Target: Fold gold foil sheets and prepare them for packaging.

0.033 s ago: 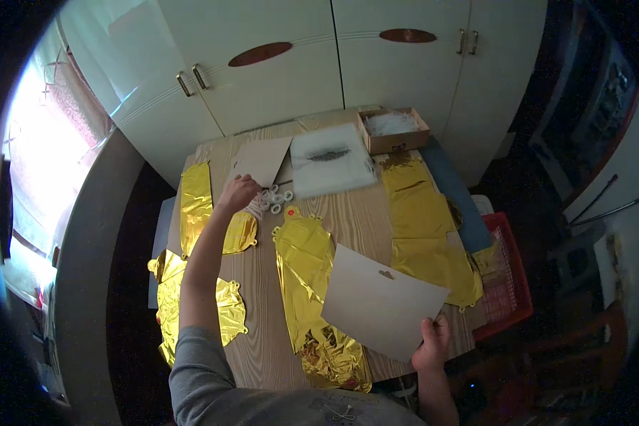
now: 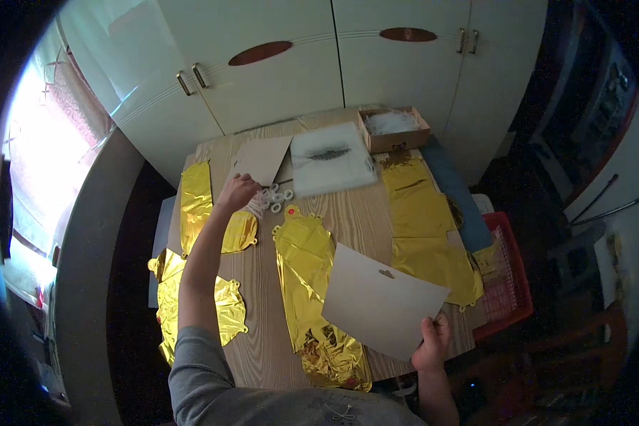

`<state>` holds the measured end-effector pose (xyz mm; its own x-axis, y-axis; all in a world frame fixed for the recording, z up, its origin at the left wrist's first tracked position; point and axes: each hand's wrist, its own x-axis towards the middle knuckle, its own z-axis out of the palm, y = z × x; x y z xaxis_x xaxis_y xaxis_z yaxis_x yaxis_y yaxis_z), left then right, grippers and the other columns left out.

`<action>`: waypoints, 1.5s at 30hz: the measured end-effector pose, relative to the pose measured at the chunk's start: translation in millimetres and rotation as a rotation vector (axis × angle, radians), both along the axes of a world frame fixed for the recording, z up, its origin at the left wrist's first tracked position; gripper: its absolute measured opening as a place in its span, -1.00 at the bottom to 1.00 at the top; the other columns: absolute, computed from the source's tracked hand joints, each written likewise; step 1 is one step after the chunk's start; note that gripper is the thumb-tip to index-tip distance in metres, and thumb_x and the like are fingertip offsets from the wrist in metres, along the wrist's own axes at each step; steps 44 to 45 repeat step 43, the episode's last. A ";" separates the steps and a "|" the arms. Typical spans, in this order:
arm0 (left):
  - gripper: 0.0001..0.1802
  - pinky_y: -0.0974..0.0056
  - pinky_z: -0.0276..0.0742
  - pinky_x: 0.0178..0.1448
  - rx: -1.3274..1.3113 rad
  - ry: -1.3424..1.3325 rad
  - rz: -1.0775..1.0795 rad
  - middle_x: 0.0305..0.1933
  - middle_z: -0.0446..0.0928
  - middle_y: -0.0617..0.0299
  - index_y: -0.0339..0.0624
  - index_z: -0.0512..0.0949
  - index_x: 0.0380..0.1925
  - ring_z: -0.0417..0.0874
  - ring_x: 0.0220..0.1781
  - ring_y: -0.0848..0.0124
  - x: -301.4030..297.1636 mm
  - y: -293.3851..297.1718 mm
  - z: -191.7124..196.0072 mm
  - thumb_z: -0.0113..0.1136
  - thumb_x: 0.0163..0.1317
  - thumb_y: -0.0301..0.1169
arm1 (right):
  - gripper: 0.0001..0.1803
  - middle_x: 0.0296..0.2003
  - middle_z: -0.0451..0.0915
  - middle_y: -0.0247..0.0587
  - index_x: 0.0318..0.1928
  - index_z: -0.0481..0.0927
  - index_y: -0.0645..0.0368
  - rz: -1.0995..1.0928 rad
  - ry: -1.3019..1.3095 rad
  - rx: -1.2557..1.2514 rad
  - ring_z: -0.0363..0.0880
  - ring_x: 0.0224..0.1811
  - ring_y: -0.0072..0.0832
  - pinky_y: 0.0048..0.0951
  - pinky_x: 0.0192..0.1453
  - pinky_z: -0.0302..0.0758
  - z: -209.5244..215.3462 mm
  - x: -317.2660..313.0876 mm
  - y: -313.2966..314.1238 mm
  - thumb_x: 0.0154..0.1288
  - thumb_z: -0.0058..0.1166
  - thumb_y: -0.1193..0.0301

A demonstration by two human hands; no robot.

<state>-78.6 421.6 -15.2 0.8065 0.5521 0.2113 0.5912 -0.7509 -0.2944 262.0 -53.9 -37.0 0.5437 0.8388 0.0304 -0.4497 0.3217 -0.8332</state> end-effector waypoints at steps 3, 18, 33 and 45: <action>-0.88 0.15 0.39 0.01 -0.040 -0.097 0.014 -0.32 0.61 0.32 0.00 0.63 -0.36 0.53 -0.05 0.33 -1.0 -7.2 13.8 0.16 0.11 -0.35 | -0.72 0.00 0.53 -0.16 0.05 0.42 0.25 0.003 0.047 -0.001 0.49 0.05 -0.39 -0.29 0.17 0.40 6.2 -3.0 0.0 0.38 -0.05 0.45; -0.76 0.13 0.54 -0.01 -0.261 -0.341 0.079 -0.19 0.65 0.08 -0.12 0.67 -0.23 0.63 -0.10 0.11 -39.0 11.0 -27.4 0.10 0.11 -0.41 | -0.68 0.01 0.52 -0.15 0.07 0.41 0.27 0.023 0.009 -0.014 0.50 0.05 -0.38 -0.30 0.17 0.40 -0.1 -2.2 -5.1 0.37 -0.01 0.39; -0.49 0.09 0.48 0.14 -0.204 -0.221 0.022 0.04 0.58 0.13 -0.01 0.51 0.08 0.59 0.06 0.15 -62.7 -21.7 -30.1 0.22 0.12 -0.11 | -0.73 -0.02 0.53 -0.19 0.03 0.42 0.23 0.024 0.020 -0.017 0.49 0.04 -0.40 -0.30 0.17 0.39 -0.2 -8.6 -4.5 0.36 -0.04 0.44; -0.59 0.28 0.35 0.35 -0.098 -0.105 0.150 0.28 0.41 0.17 -0.09 0.57 0.02 0.45 0.27 0.27 -77.0 -10.4 -54.8 0.17 0.19 -0.19 | -0.72 -0.04 0.54 -0.20 0.03 0.44 0.22 -0.002 -0.002 -0.028 0.49 0.02 -0.41 -0.27 0.19 0.37 5.0 -12.9 -3.3 0.35 -0.02 0.41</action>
